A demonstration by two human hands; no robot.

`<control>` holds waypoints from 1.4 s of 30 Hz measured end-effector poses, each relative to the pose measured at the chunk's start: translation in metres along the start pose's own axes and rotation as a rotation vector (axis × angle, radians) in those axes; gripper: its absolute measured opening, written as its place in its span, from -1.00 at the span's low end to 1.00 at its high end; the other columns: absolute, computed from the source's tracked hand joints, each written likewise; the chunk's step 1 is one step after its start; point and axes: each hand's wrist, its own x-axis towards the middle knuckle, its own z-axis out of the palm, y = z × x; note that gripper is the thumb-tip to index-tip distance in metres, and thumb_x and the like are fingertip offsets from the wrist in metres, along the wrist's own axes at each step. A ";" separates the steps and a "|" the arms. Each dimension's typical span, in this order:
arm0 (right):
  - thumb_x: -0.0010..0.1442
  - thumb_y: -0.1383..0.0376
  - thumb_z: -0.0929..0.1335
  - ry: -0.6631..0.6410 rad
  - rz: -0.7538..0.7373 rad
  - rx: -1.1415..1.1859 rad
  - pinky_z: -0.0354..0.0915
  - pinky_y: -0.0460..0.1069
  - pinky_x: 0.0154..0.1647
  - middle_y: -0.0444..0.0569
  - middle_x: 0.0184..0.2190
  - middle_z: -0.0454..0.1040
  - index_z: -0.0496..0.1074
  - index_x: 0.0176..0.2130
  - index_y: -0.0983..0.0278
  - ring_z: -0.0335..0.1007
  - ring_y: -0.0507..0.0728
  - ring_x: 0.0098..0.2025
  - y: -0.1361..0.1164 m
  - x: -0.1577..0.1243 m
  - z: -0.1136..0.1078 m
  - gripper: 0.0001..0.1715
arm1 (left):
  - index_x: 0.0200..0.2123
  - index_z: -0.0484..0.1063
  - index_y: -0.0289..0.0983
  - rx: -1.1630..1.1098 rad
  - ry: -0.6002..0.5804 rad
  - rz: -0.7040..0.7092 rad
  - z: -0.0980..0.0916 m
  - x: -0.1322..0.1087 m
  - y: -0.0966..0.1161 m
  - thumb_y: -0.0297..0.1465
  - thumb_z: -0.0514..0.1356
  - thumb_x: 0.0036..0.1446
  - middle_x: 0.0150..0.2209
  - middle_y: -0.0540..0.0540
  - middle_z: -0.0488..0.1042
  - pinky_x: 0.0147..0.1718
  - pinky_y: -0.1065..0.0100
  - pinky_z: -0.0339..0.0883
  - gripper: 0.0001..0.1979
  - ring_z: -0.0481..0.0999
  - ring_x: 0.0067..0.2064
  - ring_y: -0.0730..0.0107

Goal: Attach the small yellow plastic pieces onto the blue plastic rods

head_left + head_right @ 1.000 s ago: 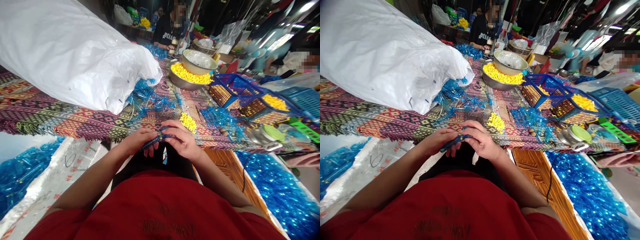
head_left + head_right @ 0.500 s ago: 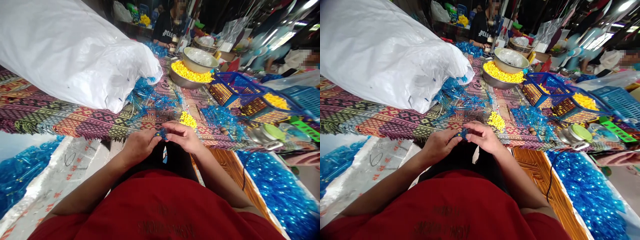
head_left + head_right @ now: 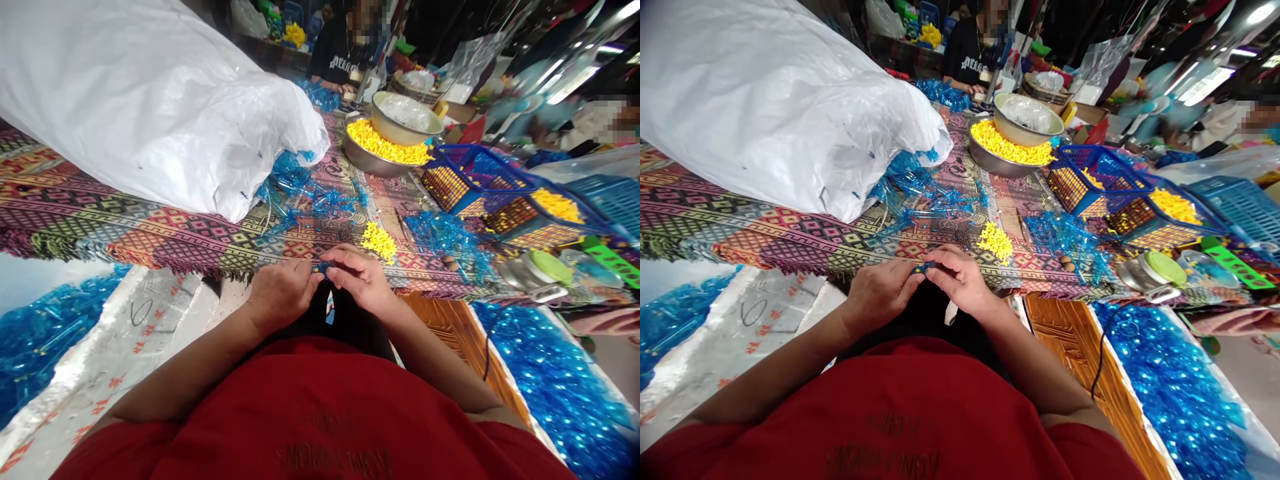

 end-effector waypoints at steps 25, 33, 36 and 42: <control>0.06 0.17 0.43 -0.013 0.222 0.338 0.21 -0.13 -0.64 -0.04 -0.27 0.38 0.52 -0.21 0.27 0.33 -0.05 -0.49 0.015 0.004 -0.001 -0.70 | -0.11 0.45 -0.28 -0.573 -0.055 0.149 0.015 0.006 -0.020 -0.45 0.05 0.18 -0.15 -0.14 0.54 -0.07 0.25 0.31 -0.74 0.49 -0.08 0.24; 0.00 0.02 0.44 0.189 0.402 0.592 0.27 -0.13 -0.60 0.01 -0.29 0.52 0.47 -0.19 0.30 0.43 0.01 -0.46 0.015 0.010 -0.004 -0.52 | -0.38 0.41 -0.29 -1.049 -0.066 -0.314 0.016 0.006 -0.011 -0.31 0.09 0.14 -0.69 0.08 0.33 -0.66 0.49 0.13 -0.81 0.27 -0.68 0.52; -0.07 0.08 0.49 0.234 0.423 0.550 0.15 -0.15 -0.67 -0.08 -0.51 0.49 0.46 -0.23 0.33 0.37 -0.01 -0.56 0.020 0.004 0.001 -0.53 | -0.46 0.33 -0.28 -1.214 -0.048 -0.382 0.020 0.008 -0.011 -0.28 0.09 0.13 -0.72 0.09 0.30 -0.73 0.51 0.06 -0.79 0.22 -0.72 0.55; -0.07 0.13 0.50 0.139 0.341 0.478 0.21 -0.12 -0.56 -0.12 -0.47 0.45 0.50 -0.34 0.28 0.36 -0.02 -0.48 0.024 0.000 0.016 -0.67 | -0.47 0.34 -0.32 -1.585 -0.092 -0.430 0.026 0.013 0.002 -0.33 0.17 0.05 -0.63 0.04 0.36 -0.72 0.52 0.13 -0.83 0.34 -0.66 0.54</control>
